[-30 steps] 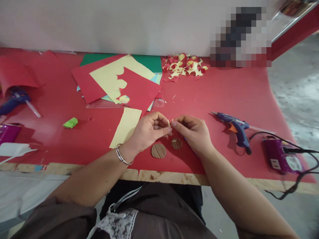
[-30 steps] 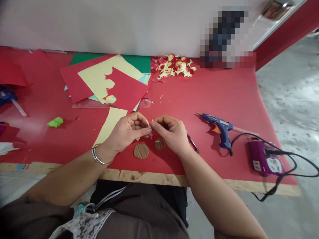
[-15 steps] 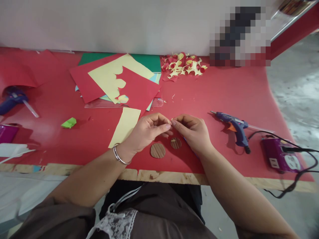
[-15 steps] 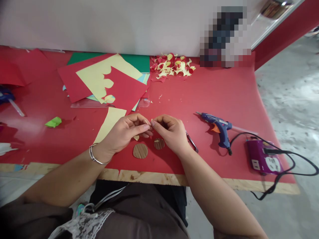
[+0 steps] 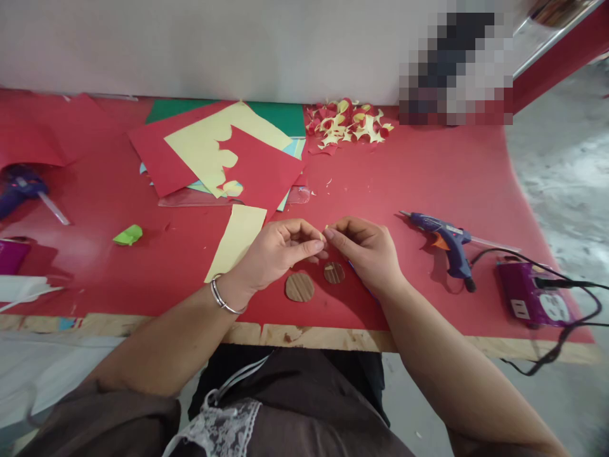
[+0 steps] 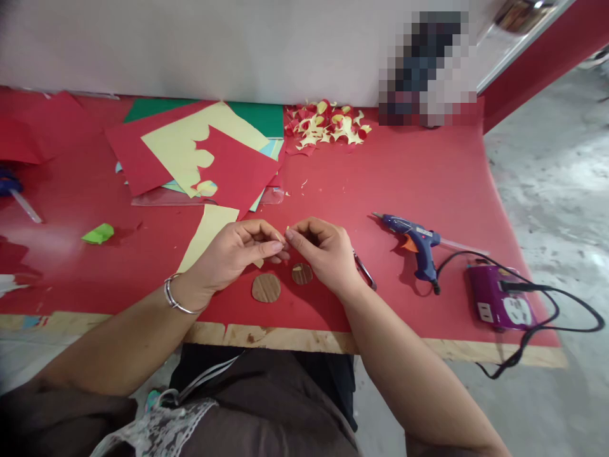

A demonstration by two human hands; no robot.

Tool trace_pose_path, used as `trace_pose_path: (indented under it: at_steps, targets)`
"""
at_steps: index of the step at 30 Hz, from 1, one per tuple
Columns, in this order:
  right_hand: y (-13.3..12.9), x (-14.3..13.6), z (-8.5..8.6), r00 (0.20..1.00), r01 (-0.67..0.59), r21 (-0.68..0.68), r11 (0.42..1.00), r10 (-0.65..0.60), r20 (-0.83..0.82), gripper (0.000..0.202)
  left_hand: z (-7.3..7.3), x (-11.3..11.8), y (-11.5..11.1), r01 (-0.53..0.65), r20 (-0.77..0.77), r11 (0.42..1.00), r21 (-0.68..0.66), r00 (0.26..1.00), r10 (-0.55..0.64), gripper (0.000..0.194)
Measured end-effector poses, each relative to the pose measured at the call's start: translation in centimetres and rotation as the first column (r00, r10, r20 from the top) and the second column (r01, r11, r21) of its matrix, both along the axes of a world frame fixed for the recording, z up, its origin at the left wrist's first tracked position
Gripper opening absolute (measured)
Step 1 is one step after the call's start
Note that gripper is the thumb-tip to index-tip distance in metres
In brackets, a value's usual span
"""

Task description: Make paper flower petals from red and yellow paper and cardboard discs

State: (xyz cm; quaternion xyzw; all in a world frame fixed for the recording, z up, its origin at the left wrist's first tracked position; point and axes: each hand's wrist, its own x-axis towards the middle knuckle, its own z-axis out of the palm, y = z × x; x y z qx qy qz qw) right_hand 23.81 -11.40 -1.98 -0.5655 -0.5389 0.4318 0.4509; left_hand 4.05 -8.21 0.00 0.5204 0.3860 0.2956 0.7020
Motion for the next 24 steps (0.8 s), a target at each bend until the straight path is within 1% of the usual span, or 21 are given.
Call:
trace_pose_path:
  at_steps: [4,8,13,17,24]
  targets:
    - [0.08,0.09,-0.25,1.0,-0.005,-0.001,1.0,0.005,0.01,0.042,0.16,0.02,-0.01,-0.013,-0.038,1.0,0.007,0.999,0.014,0.015]
    - [0.1,0.12,-0.35,1.0,-0.023,0.0,1.0,0.023,0.001,0.038,0.17,0.01,0.01,-0.033,-0.054,0.999,0.025,0.998,0.035,0.013]
    - [0.02,0.12,-0.32,1.0,-0.026,-0.008,1.0,0.026,-0.015,0.036,-0.2,0.02,0.07,-0.04,-0.03,0.998,0.058,0.999,0.042,0.014]
    - [-0.04,0.06,-0.18,0.999,-0.031,-0.014,0.999,0.031,-0.023,0.035,-0.4,0.08,0.08,-0.065,0.004,0.997,0.037,0.998,0.065,0.021]
    - [0.0,0.03,-0.15,1.0,-0.017,0.004,1.0,0.017,-0.017,0.029,-0.05,-0.13,-0.04,-0.032,0.02,0.999,0.011,0.999,0.031,0.014]
